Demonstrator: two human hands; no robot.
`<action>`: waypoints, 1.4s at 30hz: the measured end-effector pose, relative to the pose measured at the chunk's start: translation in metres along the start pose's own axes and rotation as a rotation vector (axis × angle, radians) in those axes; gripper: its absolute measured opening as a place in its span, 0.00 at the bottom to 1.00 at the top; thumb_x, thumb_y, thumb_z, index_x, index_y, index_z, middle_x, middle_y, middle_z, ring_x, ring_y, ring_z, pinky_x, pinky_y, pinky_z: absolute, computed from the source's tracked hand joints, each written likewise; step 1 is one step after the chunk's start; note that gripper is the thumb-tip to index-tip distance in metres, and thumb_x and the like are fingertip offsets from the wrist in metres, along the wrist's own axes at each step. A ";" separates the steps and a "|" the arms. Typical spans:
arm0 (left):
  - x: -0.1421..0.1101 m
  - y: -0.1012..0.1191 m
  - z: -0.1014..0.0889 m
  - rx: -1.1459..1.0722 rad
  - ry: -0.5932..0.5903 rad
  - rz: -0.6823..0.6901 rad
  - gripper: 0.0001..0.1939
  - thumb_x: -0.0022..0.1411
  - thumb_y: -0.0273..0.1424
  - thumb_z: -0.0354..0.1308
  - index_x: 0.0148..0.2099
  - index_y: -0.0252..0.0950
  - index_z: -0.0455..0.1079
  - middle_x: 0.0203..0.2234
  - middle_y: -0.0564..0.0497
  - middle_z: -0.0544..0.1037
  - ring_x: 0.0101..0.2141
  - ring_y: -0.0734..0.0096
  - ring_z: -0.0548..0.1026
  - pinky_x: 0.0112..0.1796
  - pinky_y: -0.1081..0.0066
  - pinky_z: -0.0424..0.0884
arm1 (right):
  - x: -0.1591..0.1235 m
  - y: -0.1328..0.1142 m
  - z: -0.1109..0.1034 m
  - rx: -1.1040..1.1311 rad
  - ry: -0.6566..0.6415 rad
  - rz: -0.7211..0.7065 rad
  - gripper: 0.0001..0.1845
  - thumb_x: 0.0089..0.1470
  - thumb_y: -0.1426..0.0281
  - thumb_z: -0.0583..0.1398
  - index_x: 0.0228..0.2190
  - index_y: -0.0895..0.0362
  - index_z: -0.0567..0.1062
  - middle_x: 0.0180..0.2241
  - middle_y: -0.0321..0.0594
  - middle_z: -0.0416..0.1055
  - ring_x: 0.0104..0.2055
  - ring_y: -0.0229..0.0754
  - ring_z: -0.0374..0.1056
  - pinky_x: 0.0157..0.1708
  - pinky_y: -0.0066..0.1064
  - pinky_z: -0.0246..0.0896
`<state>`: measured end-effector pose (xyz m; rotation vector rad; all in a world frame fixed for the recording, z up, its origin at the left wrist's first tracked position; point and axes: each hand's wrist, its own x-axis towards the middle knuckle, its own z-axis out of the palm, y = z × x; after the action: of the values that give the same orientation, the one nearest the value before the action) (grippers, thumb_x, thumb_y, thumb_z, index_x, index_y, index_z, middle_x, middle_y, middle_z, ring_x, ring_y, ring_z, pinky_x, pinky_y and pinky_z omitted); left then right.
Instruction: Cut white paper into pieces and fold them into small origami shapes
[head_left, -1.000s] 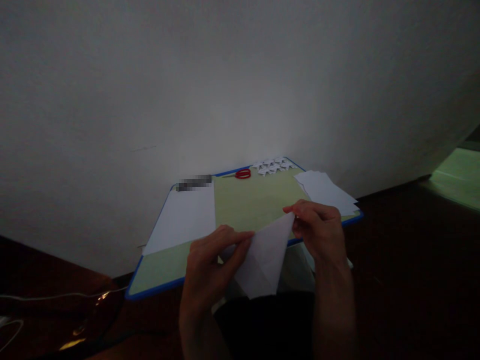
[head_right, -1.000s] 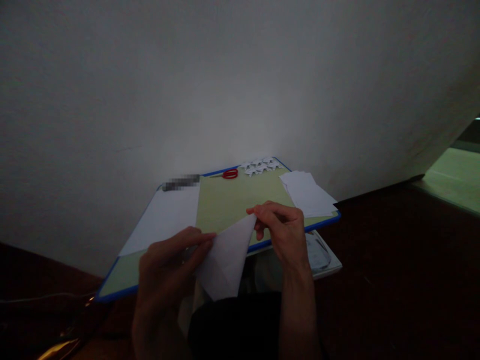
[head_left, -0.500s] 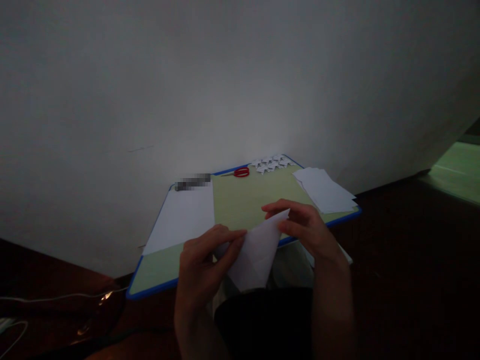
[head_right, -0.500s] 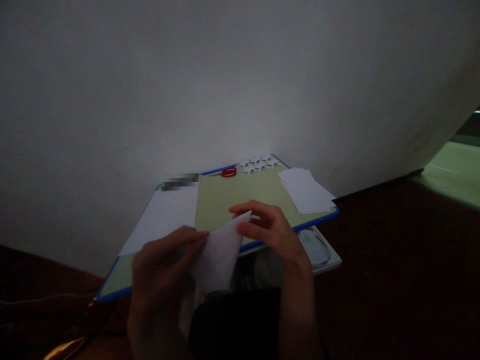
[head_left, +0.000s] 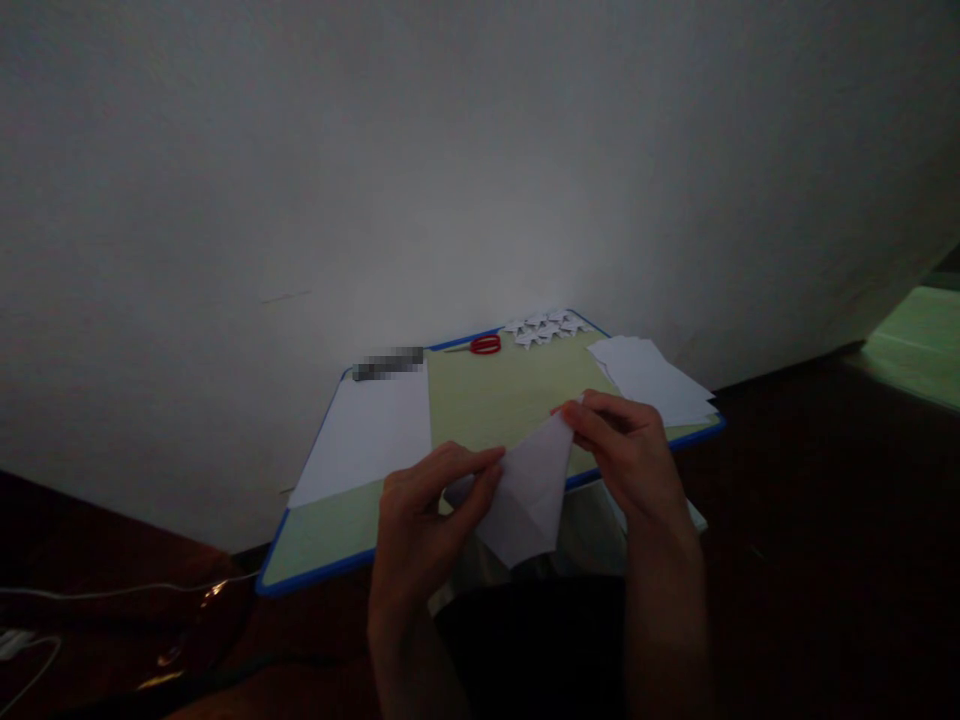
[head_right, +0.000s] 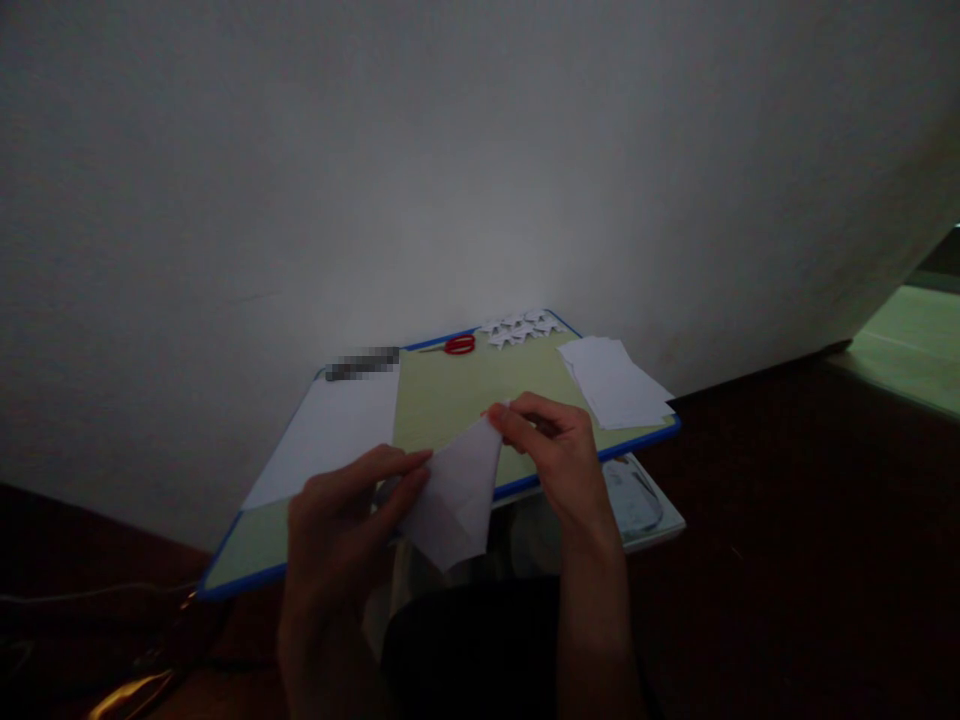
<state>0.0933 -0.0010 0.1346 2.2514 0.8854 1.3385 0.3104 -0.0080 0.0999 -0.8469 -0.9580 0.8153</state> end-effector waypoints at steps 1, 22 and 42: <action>0.000 -0.001 0.000 0.000 0.009 0.000 0.09 0.66 0.27 0.67 0.45 0.46 0.84 0.29 0.55 0.83 0.26 0.74 0.77 0.27 0.73 0.70 | -0.001 -0.001 0.001 0.005 -0.003 -0.003 0.14 0.53 0.59 0.73 0.23 0.52 0.80 0.24 0.33 0.69 0.28 0.38 0.63 0.29 0.33 0.59; 0.002 0.004 0.016 -0.019 0.362 -0.215 0.06 0.61 0.32 0.71 0.42 0.46 0.86 0.29 0.55 0.86 0.23 0.76 0.77 0.25 0.77 0.69 | -0.004 -0.012 0.028 -0.195 -0.186 0.108 0.20 0.55 0.52 0.69 0.25 0.55 0.76 0.24 0.33 0.69 0.27 0.38 0.63 0.25 0.28 0.58; 0.004 0.003 0.027 -0.073 0.544 -0.364 0.09 0.57 0.35 0.74 0.43 0.45 0.86 0.30 0.53 0.87 0.27 0.71 0.81 0.29 0.75 0.77 | 0.002 -0.005 0.040 -0.395 0.070 -0.172 0.22 0.56 0.56 0.67 0.18 0.55 0.73 0.16 0.29 0.62 0.21 0.34 0.55 0.22 0.28 0.47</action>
<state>0.1194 -0.0008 0.1259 1.5798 1.3190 1.7866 0.2755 0.0010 0.1183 -1.1068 -1.1321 0.4503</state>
